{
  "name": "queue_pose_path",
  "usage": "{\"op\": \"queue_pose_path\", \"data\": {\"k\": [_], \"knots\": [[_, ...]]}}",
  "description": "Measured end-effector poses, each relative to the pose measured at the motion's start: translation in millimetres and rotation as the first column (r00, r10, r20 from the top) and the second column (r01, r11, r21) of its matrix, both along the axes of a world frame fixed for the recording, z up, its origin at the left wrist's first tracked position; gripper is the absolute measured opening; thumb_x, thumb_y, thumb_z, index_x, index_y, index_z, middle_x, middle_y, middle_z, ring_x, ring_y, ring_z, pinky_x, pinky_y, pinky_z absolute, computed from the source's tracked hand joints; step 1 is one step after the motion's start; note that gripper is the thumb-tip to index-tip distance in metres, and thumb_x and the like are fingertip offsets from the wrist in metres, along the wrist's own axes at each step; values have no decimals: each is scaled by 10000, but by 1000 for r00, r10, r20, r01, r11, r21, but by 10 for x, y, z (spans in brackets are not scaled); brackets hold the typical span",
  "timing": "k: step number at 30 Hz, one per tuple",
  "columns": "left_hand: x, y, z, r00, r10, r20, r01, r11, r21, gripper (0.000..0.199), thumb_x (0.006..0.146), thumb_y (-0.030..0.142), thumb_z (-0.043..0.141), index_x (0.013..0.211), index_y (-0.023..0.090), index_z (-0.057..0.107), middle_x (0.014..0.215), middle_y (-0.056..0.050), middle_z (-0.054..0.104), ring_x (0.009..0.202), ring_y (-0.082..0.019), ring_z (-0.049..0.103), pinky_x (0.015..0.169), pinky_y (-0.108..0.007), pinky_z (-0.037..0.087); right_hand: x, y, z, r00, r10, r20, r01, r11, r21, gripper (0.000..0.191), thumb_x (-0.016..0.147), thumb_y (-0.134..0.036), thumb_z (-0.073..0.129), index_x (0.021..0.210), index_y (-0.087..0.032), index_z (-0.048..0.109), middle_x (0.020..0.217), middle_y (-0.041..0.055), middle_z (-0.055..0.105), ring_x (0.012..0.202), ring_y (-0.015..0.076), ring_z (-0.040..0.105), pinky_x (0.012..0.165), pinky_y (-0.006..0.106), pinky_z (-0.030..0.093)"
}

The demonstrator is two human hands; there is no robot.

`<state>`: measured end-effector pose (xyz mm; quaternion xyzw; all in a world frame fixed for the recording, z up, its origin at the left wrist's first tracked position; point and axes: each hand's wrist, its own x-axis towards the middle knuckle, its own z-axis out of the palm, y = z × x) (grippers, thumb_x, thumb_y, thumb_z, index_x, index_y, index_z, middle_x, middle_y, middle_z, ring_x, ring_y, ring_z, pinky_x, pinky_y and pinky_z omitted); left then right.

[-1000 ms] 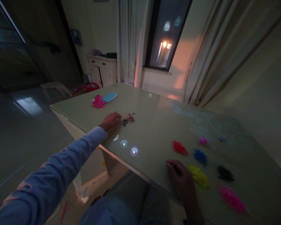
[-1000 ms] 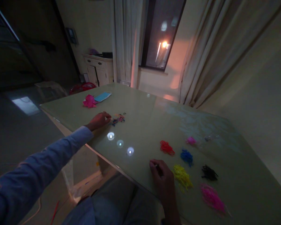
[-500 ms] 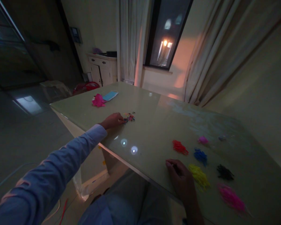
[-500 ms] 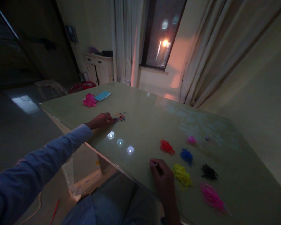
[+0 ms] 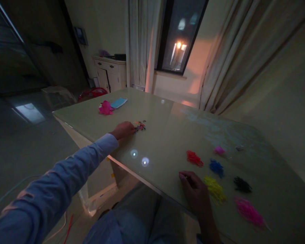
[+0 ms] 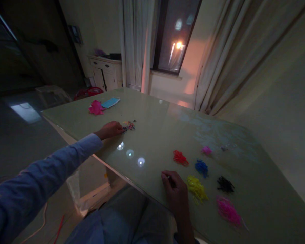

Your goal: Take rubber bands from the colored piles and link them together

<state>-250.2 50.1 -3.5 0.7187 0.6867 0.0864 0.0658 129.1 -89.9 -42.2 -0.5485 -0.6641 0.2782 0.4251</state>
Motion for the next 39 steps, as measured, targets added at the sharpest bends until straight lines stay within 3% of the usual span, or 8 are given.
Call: {"op": "queue_pose_path", "data": {"k": [6,13,18,21,25,29,39], "knots": [[56,-29,50,999,33,-22,-33,999,-9,344,851,406,527,771,169,763,813,-126,723,675,-202,625,599,-279,374,3,2,-9,1000,4,-5,-4,1000,-10,299,847,-465,614,835,-195,742,778,64,722,690,207,662,619,278,522],[-37,-20,-23,999,4,33,-5,999,38,271,831,359,566,766,166,745,842,-100,713,713,-180,607,642,-273,388,3,-13,-13,1000,14,-10,-14,1000,-23,297,865,-459,612,860,-192,742,809,74,725,724,213,667,651,284,523],[-101,11,-54,993,-17,118,8,997,77,313,842,407,547,760,166,729,833,-85,714,704,-166,598,644,-264,414,-1,-11,0,1000,16,-7,-16,1000,-12,296,865,-452,611,850,-186,740,787,70,720,699,206,664,633,278,517],[-119,13,-63,964,-13,264,-18,993,114,363,820,480,560,755,156,709,785,-66,699,681,-160,584,627,-261,418,3,0,-5,1000,14,-5,-14,1000,-10,304,859,-459,608,841,-186,742,794,73,727,708,211,672,635,281,522],[-80,-70,-43,823,-2,568,-78,990,116,444,733,587,632,729,146,680,653,-22,620,598,-135,512,557,-249,373,13,9,-20,1000,28,12,-28,1000,-2,292,860,-448,613,856,-187,744,812,76,733,721,211,673,631,277,525],[78,-263,65,602,-45,797,-16,997,69,458,737,588,657,804,135,672,607,8,543,543,-104,440,523,-239,335,2,1,-16,1000,21,6,-21,1000,7,288,861,-446,615,852,-188,743,789,69,724,697,203,661,628,274,520],[813,-638,404,168,-67,984,192,981,34,269,744,387,677,736,140,572,608,24,494,537,-86,443,530,-228,321,-34,-29,3,1000,11,-13,-11,1000,22,256,865,-403,606,833,-187,740,734,45,689,625,173,600,585,259,468]]}}
